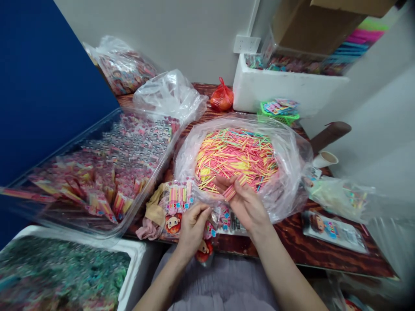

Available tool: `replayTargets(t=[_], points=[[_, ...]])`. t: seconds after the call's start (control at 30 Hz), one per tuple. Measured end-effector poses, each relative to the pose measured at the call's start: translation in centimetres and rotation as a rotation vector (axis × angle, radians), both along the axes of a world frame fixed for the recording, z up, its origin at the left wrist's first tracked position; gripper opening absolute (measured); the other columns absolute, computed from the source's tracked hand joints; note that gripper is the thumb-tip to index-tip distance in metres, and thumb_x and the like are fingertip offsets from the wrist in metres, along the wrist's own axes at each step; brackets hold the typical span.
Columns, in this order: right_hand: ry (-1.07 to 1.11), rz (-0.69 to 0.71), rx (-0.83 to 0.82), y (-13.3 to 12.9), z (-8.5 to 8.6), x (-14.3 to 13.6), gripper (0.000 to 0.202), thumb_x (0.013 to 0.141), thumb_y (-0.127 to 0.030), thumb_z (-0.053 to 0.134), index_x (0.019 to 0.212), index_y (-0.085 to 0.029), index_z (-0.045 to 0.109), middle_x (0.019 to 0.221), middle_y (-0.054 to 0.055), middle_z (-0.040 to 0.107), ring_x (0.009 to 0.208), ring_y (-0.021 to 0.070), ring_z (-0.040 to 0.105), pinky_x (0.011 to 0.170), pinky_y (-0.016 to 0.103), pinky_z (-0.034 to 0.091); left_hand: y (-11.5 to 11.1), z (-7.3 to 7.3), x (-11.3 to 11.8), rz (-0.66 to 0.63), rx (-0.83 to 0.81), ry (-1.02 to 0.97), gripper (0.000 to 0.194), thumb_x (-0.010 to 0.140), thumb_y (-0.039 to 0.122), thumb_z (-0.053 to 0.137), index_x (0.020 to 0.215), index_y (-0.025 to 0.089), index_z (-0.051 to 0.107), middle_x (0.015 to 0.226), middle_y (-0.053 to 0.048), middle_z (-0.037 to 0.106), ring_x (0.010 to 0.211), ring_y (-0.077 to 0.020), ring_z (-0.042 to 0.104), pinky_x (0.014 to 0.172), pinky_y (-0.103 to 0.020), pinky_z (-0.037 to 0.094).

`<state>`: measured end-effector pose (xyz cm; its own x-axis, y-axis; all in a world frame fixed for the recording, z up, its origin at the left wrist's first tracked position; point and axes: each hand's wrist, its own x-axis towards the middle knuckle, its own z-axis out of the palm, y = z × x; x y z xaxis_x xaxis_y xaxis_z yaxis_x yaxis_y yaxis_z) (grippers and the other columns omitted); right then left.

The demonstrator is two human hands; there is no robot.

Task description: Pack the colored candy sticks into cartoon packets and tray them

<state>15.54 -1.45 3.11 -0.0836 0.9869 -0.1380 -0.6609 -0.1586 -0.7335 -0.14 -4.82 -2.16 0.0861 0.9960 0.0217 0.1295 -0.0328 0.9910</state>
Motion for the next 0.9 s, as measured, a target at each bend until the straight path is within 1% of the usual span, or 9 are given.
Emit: replayTargets(t=[0.1, 0.23, 0.33, 0.47, 0.57, 0.67, 0.77, 0.83, 0.9], points=[[-0.004, -0.002, 0.031, 0.2, 0.1, 0.5, 0.013, 0.083, -0.038, 0.069, 0.085, -0.025, 0.067, 0.105, 0.004, 0.074, 0.114, 0.0261, 0.062, 0.103, 0.052, 0.042, 0.1, 0.3, 0.1, -0.022, 0.061, 0.018, 0.022, 0.091, 0.029, 0.053, 0.075, 0.018, 0.064, 0.072, -0.001, 0.056, 0.070, -0.0140, 0.052, 0.066, -0.024, 0.040], [-0.025, 0.010, 0.038, 0.7, 0.7, 0.3, 0.013, 0.083, -0.040, 0.068, 0.085, -0.027, 0.065, 0.112, 0.003, 0.072, 0.118, 0.0253, 0.059, 0.102, 0.051, 0.042, 0.1, 0.6, 0.4, -0.059, 0.084, -0.002, 0.021, 0.091, 0.028, 0.053, 0.078, 0.018, 0.066, 0.075, -0.002, 0.058, 0.073, -0.0146, 0.054, 0.068, -0.024, 0.041], [-0.022, 0.039, 0.031, 0.9, 1.0, -0.2, 0.016, 0.081, -0.042, 0.069, 0.083, -0.027, 0.064, 0.113, 0.003, 0.071, 0.118, 0.0256, 0.059, 0.101, 0.050, 0.043, 0.1, 0.7, 0.5, -0.064, 0.069, -0.019, 0.022, 0.090, 0.028, 0.054, 0.075, 0.018, 0.066, 0.072, -0.001, 0.056, 0.071, -0.0141, 0.053, 0.066, -0.024, 0.041], [-0.033, 0.085, -0.001, 0.6, 0.5, -0.9, 0.017, 0.080, -0.042, 0.070, 0.082, -0.026, 0.067, 0.107, 0.004, 0.074, 0.114, 0.0262, 0.061, 0.100, 0.049, 0.044, 0.0, 0.9, 0.5, -0.062, 0.009, -0.052, 0.023, 0.090, 0.030, 0.055, 0.074, 0.017, 0.067, 0.072, -0.001, 0.056, 0.070, -0.0139, 0.053, 0.065, -0.024, 0.041], [-0.157, 0.107, -0.032, -0.3, 0.3, -0.9, 0.024, 0.082, -0.045, 0.067, 0.082, -0.022, 0.070, 0.101, 0.008, 0.075, 0.112, 0.0276, 0.062, 0.099, 0.047, 0.043, 0.0, 0.9, 0.5, -0.047, -0.008, -0.070, 0.023, 0.089, 0.031, 0.056, 0.077, 0.017, 0.069, 0.074, -0.002, 0.058, 0.071, -0.0146, 0.054, 0.066, -0.024, 0.043], [-0.339, 0.183, -0.010, -1.5, 0.7, -0.6, 0.025, 0.082, -0.044, 0.066, 0.084, -0.020, 0.070, 0.106, 0.008, 0.073, 0.112, 0.0262, 0.060, 0.101, 0.044, 0.041, 0.0, 0.7, 0.5, -0.055, 0.014, -0.100, 0.020, 0.089, 0.030, 0.057, 0.080, 0.018, 0.070, 0.078, -0.002, 0.062, 0.074, -0.0150, 0.057, 0.070, -0.025, 0.045], [-0.509, 0.226, 0.023, -2.4, 1.3, -0.4, 0.024, 0.082, -0.040, 0.068, 0.100, -0.023, 0.067, 0.114, 0.005, 0.069, 0.110, 0.0220, 0.060, 0.101, 0.039, 0.041, 0.0, 0.3, 0.3, -0.068, 0.050, -0.137, 0.017, 0.089, 0.028, 0.058, 0.087, 0.020, 0.072, 0.086, -0.003, 0.066, 0.083, -0.0163, 0.060, 0.077, -0.027, 0.046], [-0.595, 0.183, 0.060, -2.7, 1.3, -0.6, 0.025, 0.086, -0.038, 0.064, 0.107, -0.025, 0.064, 0.109, 0.003, 0.069, 0.104, 0.0196, 0.061, 0.096, 0.035, 0.043, 0.0, 0.2, 0.1, -0.061, 0.052, -0.144, 0.016, 0.089, 0.028, 0.059, 0.090, 0.020, 0.073, 0.092, -0.004, 0.068, 0.088, -0.0173, 0.061, 0.082, -0.028, 0.047], [-0.630, 0.103, 0.097, -2.7, 0.8, -1.0, 0.018, 0.088, -0.035, 0.060, 0.102, -0.024, 0.064, 0.099, 0.001, 0.070, 0.095, 0.0183, 0.062, 0.089, 0.032, 0.045, 0.3, 0.1, 0.2, -0.042, 0.048, -0.151, 0.016, 0.088, 0.028, 0.059, 0.090, 0.020, 0.074, 0.097, -0.006, 0.069, 0.092, -0.0186, 0.062, 0.085, -0.030, 0.047]])
